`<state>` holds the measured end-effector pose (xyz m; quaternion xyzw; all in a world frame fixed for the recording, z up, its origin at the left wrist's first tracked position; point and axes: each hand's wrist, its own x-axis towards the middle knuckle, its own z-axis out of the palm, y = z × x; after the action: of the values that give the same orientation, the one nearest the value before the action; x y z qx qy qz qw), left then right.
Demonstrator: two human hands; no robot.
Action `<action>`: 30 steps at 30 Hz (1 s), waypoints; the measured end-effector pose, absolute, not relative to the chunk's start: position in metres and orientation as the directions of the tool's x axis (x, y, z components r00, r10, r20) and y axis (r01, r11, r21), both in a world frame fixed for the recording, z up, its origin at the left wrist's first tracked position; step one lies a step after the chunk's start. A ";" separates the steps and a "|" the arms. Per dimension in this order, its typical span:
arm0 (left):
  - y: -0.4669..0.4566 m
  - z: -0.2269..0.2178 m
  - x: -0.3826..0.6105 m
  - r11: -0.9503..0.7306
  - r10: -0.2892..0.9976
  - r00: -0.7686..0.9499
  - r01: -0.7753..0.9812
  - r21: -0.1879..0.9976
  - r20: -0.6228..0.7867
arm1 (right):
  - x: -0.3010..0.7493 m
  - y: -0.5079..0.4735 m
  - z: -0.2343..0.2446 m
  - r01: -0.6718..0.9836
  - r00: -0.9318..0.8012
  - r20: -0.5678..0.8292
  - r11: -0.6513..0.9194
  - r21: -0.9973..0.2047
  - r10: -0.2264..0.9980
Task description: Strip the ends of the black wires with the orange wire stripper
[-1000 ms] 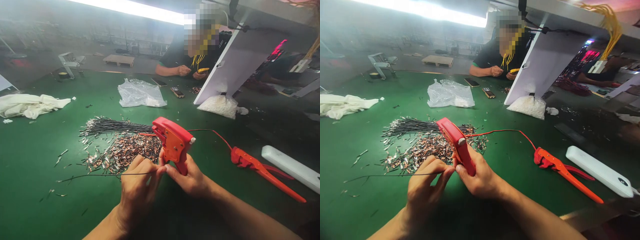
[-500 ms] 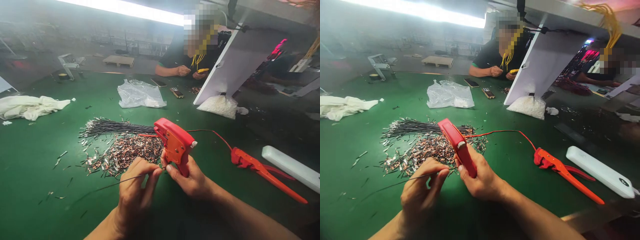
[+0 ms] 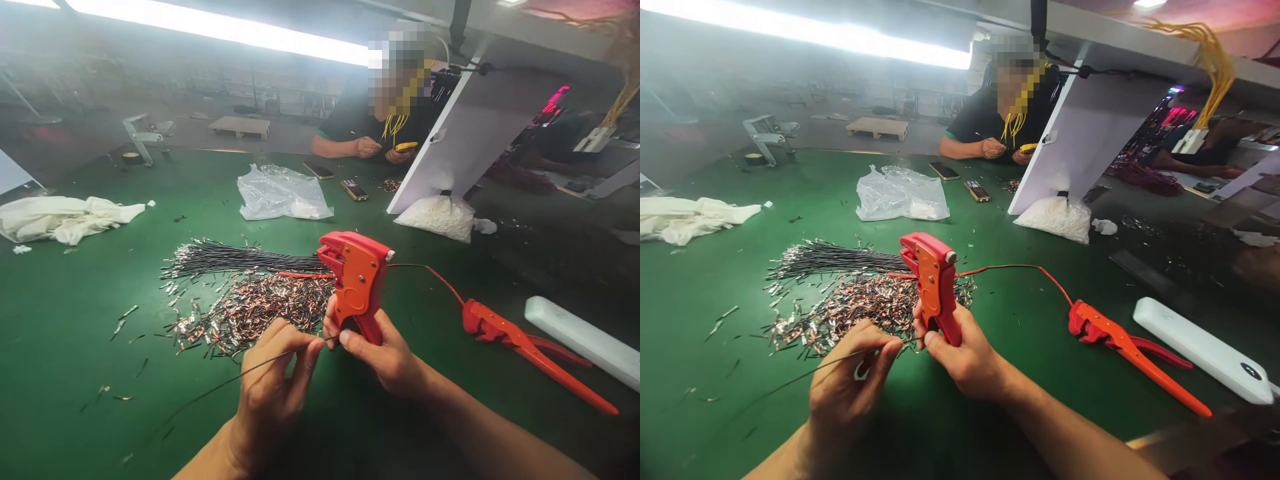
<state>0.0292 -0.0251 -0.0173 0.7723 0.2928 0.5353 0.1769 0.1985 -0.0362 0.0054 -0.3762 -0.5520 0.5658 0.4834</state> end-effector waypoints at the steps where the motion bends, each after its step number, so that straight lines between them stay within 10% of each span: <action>1: -0.025 -0.017 0.030 -0.772 0.635 0.268 0.267 0.577 0.725 | 0.198 -0.037 0.004 -0.125 -0.256 0.111 0.081 -0.989 0.960; 8: -0.024 -0.017 0.032 -0.778 0.628 0.308 0.287 0.559 0.715 | 0.207 -0.034 0.001 0.205 -0.235 0.223 0.273 -0.940 0.946; 18: -0.020 -0.018 0.022 -0.739 0.665 0.255 0.367 0.565 0.702 | 0.238 -0.011 -0.007 0.903 -0.076 0.350 0.213 -0.373 0.934; 26: -0.021 -0.013 0.022 -0.816 0.540 0.334 0.433 0.383 0.773 | 0.233 -0.012 -0.004 0.808 0.047 0.225 0.095 -0.581 0.973; 30: -0.030 -0.021 0.030 -0.815 0.577 0.423 0.231 0.532 0.699 | 0.222 -0.022 -0.001 0.763 -0.017 0.341 0.233 -0.603 0.940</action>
<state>0.0303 -0.0304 -0.0208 0.8237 0.2450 0.4782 0.1808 0.2222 -0.0218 -0.0012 -0.6064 -0.7020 0.1255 0.3516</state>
